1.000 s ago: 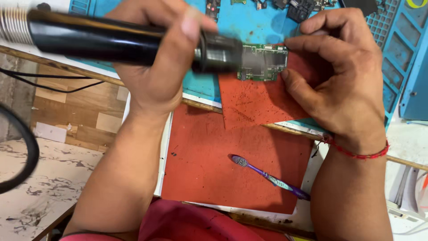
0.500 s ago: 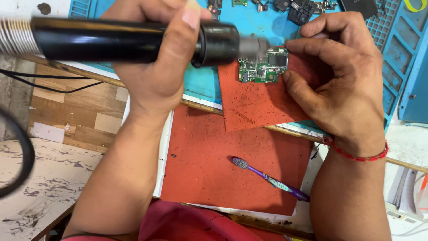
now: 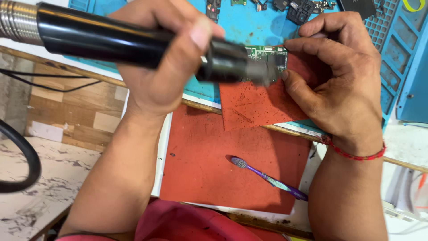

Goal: The person uses a hot air rework station tool to apply heat to components on a circuit board while holding the board in place on a mat.

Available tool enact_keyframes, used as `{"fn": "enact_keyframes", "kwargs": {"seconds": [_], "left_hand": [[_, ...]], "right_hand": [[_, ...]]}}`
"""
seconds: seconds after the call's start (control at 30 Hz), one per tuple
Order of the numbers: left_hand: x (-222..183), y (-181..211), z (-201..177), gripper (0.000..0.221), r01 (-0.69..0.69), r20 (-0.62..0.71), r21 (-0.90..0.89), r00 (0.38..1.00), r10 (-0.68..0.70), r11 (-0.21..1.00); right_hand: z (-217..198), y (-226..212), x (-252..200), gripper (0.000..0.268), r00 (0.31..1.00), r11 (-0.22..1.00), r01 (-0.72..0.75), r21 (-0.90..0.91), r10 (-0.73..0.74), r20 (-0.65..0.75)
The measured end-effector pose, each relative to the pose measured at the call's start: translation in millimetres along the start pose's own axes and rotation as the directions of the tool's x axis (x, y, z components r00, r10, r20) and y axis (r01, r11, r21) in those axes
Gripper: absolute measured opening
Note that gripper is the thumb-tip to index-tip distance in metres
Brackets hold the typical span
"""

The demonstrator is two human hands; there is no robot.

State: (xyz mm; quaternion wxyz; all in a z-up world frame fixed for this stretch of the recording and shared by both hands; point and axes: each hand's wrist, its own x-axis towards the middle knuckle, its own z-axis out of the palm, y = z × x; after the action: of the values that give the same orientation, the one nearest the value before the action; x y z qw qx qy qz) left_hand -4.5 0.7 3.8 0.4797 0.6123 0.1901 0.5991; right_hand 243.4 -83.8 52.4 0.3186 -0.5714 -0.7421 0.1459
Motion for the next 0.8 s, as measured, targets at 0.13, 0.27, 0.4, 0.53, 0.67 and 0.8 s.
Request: {"fn": "enact_keyframes", "kwargs": {"seconds": [0.13,0.27,0.4,0.53,0.67,0.8], "left_hand": [[2.3,-1.9,5.6,0.020,0.016,-0.093,-0.082,0.995,-0.023,0.997],[1.9,0.0,-1.5,0.023,0.144,-0.098,-0.084,0.984,-0.152,0.986],[-0.7,-9.5,-0.5,0.031,0.006,-0.083,-0.072,0.997,-0.012,0.997],[-2.5,-2.8,-1.3,0.033,0.017,-0.048,-0.071,0.999,-0.020,0.997],[-1.2,-0.6,-2.8,0.034,0.138,-0.089,-0.151,0.984,-0.153,0.979],[0.4,-2.8,1.1,0.033,0.070,-0.166,0.011,0.984,-0.067,0.997]], "right_hand": [[-2.1,-1.3,2.8,0.034,1.000,0.999,0.025,-0.031,-0.025,0.005],[-1.0,-0.4,2.2,0.031,1.000,1.000,-0.005,0.011,0.005,0.001],[-1.3,1.7,0.6,0.033,1.000,1.000,0.010,0.005,-0.010,0.003],[-1.8,2.8,2.6,0.031,0.999,1.000,0.031,-0.001,-0.031,-0.015],[-3.3,3.9,1.7,0.030,1.000,0.999,0.026,-0.021,-0.026,-0.011],[-3.1,4.9,5.1,0.034,1.000,1.000,0.021,-0.010,-0.021,-0.020]]}}
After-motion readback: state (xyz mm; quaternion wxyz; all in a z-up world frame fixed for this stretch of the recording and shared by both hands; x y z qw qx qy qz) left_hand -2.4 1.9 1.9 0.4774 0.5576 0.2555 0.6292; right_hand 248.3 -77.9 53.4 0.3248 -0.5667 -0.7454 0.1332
